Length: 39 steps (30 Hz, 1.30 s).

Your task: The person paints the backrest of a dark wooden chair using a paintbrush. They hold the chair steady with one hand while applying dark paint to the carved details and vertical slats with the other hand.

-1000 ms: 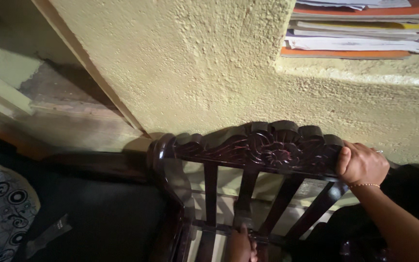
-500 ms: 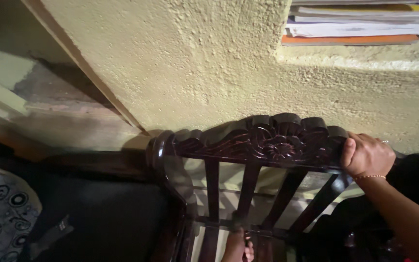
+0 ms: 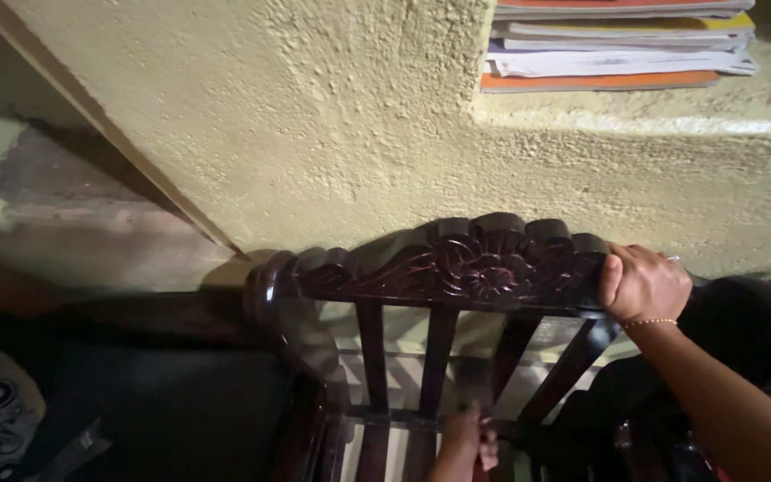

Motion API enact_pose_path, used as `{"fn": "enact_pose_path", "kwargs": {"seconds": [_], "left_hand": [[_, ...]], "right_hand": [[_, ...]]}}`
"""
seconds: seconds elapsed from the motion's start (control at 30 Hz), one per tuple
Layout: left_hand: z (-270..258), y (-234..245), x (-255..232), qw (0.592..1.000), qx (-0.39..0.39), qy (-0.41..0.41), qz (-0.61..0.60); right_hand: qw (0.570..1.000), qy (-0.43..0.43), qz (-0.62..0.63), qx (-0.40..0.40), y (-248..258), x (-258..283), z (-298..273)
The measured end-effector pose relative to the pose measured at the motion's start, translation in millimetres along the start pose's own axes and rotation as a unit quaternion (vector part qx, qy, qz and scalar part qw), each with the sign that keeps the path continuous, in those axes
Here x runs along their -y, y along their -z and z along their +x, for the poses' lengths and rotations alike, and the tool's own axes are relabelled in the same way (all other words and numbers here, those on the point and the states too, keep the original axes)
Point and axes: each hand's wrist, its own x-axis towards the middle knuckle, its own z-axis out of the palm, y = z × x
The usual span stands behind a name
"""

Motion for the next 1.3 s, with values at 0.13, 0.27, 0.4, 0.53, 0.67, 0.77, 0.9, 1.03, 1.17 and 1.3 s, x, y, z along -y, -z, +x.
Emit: {"fn": "enact_pose_path", "kwargs": {"seconds": [0.13,0.27,0.4,0.53,0.67,0.77,0.9,1.03,1.17,1.3], "left_hand": [[-5,-5,-10,0.996,0.053,0.055,0.042],[-97,-52,-57,0.964,0.219,-0.101,0.113],[-207,-86,-82,0.911,0.243,-0.261,0.207],[-222,-82,-127,0.855,-0.033,-0.274,0.44],[-239,-21,-152,0.758,-0.225,-0.353,0.5],[-273,-2,-164,0.787,-0.337,-0.213,0.471],[-310,-26,-172,0.846,-0.391,-0.14,0.336],[-295,-114,-153,0.807,-0.249,-0.19,0.5],[-272,-163,-109,0.655,-0.109,-0.483,0.571],[-255,-150,-109,0.705,-0.071,-0.382,0.593]], "right_hand": [[0.998,0.012,0.038,-0.043,-3,1,1],[1.0,0.004,0.017,-0.012,0,3,1],[1.0,-0.002,0.008,-0.001,2,3,-1],[1.0,-0.011,-0.008,0.019,1,3,0],[1.0,-0.001,0.009,-0.004,-1,-1,0],[1.0,-0.006,0.001,-0.002,-2,1,-1],[1.0,-0.015,-0.004,0.006,-3,1,0],[1.0,-0.015,-0.008,0.021,-4,-1,-2],[1.0,0.004,0.009,-0.019,-9,-5,-4],[1.0,-0.002,0.005,-0.009,-6,-2,-3]]}}
